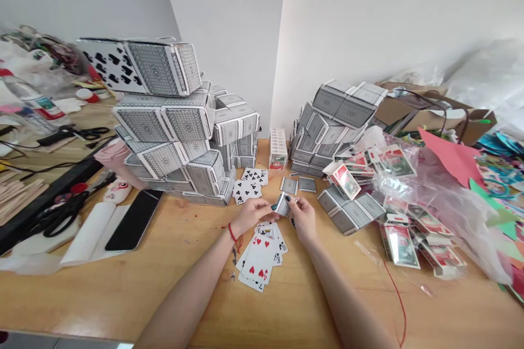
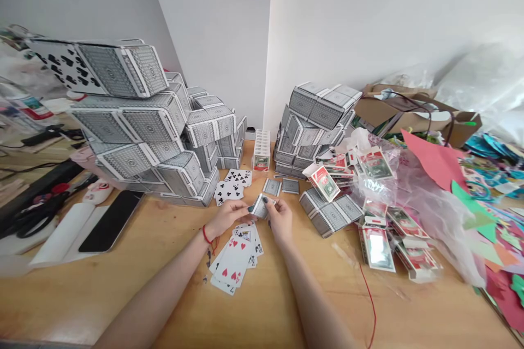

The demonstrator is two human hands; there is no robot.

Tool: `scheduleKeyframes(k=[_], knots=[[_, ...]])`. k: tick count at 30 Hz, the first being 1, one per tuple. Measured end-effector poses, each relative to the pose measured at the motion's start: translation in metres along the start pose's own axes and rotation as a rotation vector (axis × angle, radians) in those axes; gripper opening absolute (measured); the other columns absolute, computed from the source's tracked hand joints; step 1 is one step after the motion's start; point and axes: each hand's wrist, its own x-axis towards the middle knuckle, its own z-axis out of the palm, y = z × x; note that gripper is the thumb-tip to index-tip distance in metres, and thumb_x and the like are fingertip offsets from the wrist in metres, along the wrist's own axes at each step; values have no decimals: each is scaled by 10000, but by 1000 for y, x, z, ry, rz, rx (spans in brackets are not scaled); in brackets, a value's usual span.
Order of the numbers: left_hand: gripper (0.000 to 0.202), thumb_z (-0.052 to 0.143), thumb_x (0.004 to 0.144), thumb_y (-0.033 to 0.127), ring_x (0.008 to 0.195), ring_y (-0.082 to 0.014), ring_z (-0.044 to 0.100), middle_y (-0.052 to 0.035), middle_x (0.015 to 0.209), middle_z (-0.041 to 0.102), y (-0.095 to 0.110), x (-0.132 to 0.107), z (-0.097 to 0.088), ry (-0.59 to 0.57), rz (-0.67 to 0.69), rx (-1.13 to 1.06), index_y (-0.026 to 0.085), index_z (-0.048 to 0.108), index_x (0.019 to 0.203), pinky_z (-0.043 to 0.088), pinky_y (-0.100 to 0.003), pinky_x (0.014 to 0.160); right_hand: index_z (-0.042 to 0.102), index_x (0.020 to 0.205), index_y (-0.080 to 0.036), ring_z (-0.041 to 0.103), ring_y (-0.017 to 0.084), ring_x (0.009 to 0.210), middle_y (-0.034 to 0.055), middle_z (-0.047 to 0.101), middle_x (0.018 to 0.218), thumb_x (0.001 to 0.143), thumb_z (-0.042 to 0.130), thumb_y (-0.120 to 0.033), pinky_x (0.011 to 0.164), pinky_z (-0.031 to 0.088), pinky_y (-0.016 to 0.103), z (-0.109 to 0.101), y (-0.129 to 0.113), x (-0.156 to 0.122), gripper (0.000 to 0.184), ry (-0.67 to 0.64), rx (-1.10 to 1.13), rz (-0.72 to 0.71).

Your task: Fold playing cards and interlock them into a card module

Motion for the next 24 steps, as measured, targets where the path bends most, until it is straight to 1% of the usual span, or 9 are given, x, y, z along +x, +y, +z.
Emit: scheduleKeyframes(k=[5, 9, 11, 13, 15, 17, 21, 23, 24], knots=[[247, 596, 688, 338, 653, -167, 635, -75, 680, 675, -1, 3, -2, 0, -2, 53, 93, 624, 694, 487, -264, 617, 470, 655, -177, 317, 63, 347, -75, 407, 427, 652, 600, -484, 335, 239, 191, -1, 2, -1, 334, -28, -30, -27], [235, 609, 672, 331, 569, -133, 610, -60, 635, 661, -3, 4, -2, 41, 9, 78, 97, 594, 651, 459, -227, 545, 433, 619, -188, 319, 62, 347, -75, 398, 421, 665, 595, -478, 329, 242, 187, -1, 0, -2, 335, -44, -59, -38], [241, 603, 674, 338, 521, -114, 585, -50, 607, 647, -5, 5, -1, 61, 15, 96, 102, 574, 638, 437, -210, 504, 473, 651, -185, 331, 67, 344, -67, 417, 431, 675, 577, -489, 319, 246, 191, -1, -2, -4, 323, -68, -73, -55], [257, 580, 692, 357, 480, -96, 551, -33, 576, 624, -6, 6, 0, 93, 37, 115, 111, 553, 625, 413, -198, 470, 532, 742, -181, 343, 74, 333, -61, 446, 441, 688, 556, -502, 308, 249, 198, 1, -5, -5, 326, -102, -78, -75], [282, 533, 726, 385, 471, -91, 527, -14, 563, 597, -8, 6, 2, 168, 91, 132, 123, 531, 620, 402, -197, 456, 550, 842, -182, 340, 75, 299, -69, 448, 418, 702, 536, -511, 292, 242, 200, 3, -7, -7, 358, -133, -69, -70], [292, 479, 762, 402, 521, -101, 532, -6, 597, 582, -8, 5, 5, 250, 177, 177, 134, 527, 656, 413, -204, 476, 525, 882, -187, 347, 79, 268, -83, 439, 386, 712, 518, -526, 282, 253, 197, 5, -6, -8, 379, -166, -25, -34], [217, 498, 767, 358, 691, -124, 548, -25, 760, 570, -10, 1, 11, 347, 378, 430, 147, 549, 778, 445, -224, 594, 444, 820, -213, 478, 113, 337, -58, 523, 455, 721, 504, -539, 344, 393, 222, 7, -2, -10, 346, -280, 95, 58], [196, 487, 782, 328, 721, -128, 545, -38, 797, 565, -11, -1, 12, 389, 437, 532, 149, 559, 814, 449, -233, 626, 444, 784, -212, 522, 119, 402, -34, 561, 536, 718, 522, -524, 384, 436, 237, 7, -2, -10, 328, -296, 94, 55], [197, 470, 794, 317, 720, -129, 546, -43, 803, 565, -11, -1, 11, 401, 453, 557, 149, 563, 838, 452, -236, 626, 462, 789, -208, 536, 120, 437, -22, 575, 589, 713, 535, -512, 406, 452, 242, 7, -2, -10, 321, -284, 79, 30]])
